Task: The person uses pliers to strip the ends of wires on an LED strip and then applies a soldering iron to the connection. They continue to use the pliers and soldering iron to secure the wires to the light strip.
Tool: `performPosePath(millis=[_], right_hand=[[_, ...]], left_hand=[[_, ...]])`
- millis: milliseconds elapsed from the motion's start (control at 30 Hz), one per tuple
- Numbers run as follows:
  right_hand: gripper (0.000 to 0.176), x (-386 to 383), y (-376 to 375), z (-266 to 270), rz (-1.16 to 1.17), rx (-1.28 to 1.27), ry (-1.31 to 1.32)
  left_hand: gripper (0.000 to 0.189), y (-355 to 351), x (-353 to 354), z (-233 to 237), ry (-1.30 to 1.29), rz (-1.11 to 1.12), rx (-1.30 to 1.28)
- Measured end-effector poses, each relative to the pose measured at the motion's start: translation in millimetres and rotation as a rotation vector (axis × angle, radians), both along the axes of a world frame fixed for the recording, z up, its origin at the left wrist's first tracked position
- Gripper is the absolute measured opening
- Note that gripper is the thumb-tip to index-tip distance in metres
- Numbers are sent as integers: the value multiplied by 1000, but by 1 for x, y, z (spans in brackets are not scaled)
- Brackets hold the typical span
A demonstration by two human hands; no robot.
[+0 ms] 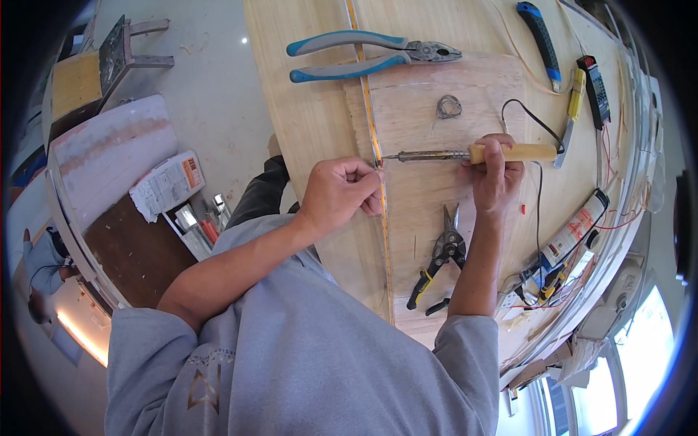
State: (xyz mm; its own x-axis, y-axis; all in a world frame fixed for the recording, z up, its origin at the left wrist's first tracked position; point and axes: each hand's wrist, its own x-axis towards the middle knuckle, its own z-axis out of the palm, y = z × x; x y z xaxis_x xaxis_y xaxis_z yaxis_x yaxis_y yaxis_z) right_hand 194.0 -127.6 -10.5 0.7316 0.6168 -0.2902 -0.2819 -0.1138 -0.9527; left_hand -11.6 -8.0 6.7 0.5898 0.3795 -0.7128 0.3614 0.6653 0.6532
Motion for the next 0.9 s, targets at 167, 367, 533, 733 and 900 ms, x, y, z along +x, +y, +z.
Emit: performPosePath(millis=[167, 367, 533, 733, 900], right_hand=[[19, 1, -1, -2, 6, 14, 4], [20, 1, -2, -3, 16, 16, 2], [21, 1, -2, -3, 18, 15, -3], [21, 1, -2, -3, 25, 19, -11], [21, 1, -1, -1, 28, 14, 1]], left_hand=[[18, 0, 1, 1, -1, 2, -4], [18, 2, 3, 3, 17, -27, 8], [18, 2, 2, 2, 23, -30, 8], [17, 2, 2, 0, 27, -35, 2], [17, 2, 2, 2, 39, -46, 7]])
